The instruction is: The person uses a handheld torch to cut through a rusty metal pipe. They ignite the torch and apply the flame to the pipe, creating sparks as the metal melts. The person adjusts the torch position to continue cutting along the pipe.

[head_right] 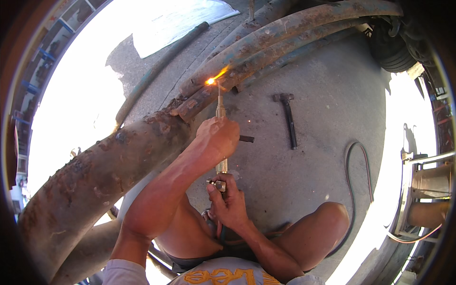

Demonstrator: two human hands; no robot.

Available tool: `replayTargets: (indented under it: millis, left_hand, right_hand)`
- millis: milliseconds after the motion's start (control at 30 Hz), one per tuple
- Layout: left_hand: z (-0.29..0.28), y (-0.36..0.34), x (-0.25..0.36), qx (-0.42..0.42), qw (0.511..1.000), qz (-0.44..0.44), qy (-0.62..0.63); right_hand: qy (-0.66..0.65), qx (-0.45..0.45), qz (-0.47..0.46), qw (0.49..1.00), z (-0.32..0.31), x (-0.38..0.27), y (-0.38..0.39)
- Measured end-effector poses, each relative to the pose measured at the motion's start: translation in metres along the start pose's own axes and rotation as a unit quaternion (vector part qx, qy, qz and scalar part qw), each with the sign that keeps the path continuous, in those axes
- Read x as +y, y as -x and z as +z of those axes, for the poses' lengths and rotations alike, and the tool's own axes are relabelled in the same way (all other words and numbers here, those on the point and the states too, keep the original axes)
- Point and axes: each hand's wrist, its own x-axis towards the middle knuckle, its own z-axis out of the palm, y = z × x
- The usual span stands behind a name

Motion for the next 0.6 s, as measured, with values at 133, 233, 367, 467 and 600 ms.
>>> replayTargets:
  millis: [133, 233, 367, 467, 600]
  left_hand:
    - [0.0006, -0.0007, -0.0004, -0.002, 1.0, -0.002, -0.001]
    - [0.0011, -0.0008, -0.0008, -0.002, 1.0, 0.001, 0.003]
    - [0.001, -0.0008, -0.0009, -0.001, 1.0, -0.003, -0.004]
    - [0.0004, -0.0012, -0.0001, -0.006, 1.0, -0.005, -0.011]
    - [-0.0007, -0.0022, 0.0001, -0.019, 1.0, -0.011, -0.007]
  right_hand:
    - [0.011, -0.002, -0.015, 1.0, -0.0006, -0.0018, 0.0003]
    - [0.005, -0.003, -0.013, 1.0, -0.0005, -0.0029, 0.0]
    - [-0.002, -0.007, -0.011, 1.0, -0.0003, -0.0036, -0.0001]
    - [-0.009, -0.01, -0.013, 1.0, -0.0001, -0.004, 0.0]
    - [-0.025, -0.014, -0.007, 1.0, 0.0, -0.0041, 0.0001]
